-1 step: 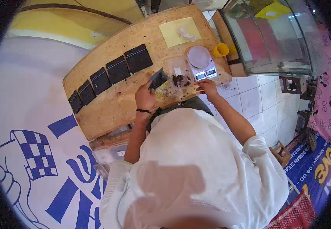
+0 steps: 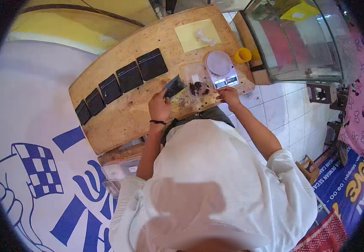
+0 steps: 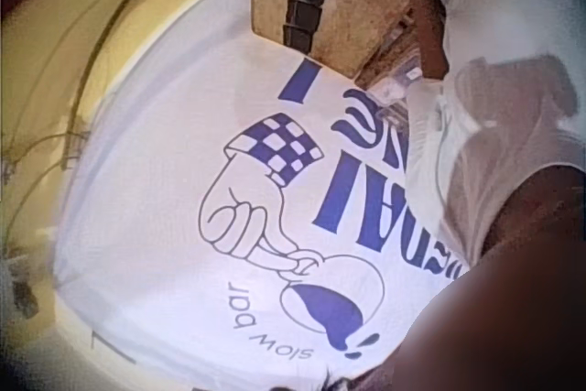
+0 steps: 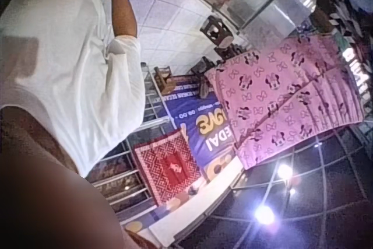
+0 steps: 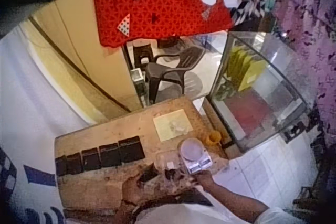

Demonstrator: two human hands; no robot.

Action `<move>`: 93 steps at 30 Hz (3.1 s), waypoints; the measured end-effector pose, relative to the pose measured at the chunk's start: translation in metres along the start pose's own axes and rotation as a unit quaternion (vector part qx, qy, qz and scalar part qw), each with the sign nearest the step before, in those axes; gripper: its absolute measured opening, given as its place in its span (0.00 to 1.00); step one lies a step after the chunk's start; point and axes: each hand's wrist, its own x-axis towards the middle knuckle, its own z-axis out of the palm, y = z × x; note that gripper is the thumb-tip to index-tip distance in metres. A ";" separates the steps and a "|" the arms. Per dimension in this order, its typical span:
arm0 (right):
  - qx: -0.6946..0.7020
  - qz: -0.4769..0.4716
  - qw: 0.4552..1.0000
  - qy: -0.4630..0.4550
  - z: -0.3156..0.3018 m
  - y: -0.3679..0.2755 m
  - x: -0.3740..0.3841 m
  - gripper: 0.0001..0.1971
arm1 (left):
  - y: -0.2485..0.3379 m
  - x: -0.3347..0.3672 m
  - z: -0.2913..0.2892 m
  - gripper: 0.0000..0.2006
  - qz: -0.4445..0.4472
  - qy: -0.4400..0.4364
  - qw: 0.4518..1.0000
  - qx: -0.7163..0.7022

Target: Weighing dark powder (likely coffee grounds) and placing it into small yellow bags for display.

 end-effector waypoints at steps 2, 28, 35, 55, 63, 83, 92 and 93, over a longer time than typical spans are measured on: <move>0.001 -0.020 1.000 0.008 0.000 -0.014 -0.008 0.05 | 0.003 0.001 -0.001 0.20 0.028 0.018 0.998 0.052; -0.414 -0.390 0.816 0.097 0.032 -0.026 0.005 0.10 | 0.010 0.009 0.016 0.22 0.025 0.007 0.998 0.054; -0.519 -0.449 0.727 0.005 0.036 0.013 0.023 0.08 | 0.017 0.014 0.025 0.21 0.053 0.028 0.995 0.085; -0.451 -0.383 0.806 0.014 0.000 0.039 -0.019 0.12 | 0.018 0.015 0.024 0.21 0.049 0.016 0.994 0.095; -0.480 -0.412 0.775 0.013 0.017 0.041 -0.006 0.12 | 0.016 0.013 0.026 0.22 0.042 0.009 0.995 0.090; -0.488 -0.414 0.768 0.012 0.011 0.013 -0.041 0.07 | 0.019 0.014 0.025 0.22 0.047 0.013 0.994 0.101; -0.470 -0.410 0.781 -0.008 0.018 0.007 -0.038 0.07 | 0.018 0.017 0.026 0.22 0.063 0.003 0.992 0.108; -0.468 -0.410 0.783 0.019 0.018 0.002 -0.037 0.07 | 0.018 0.017 0.025 0.22 0.062 0.004 0.992 0.108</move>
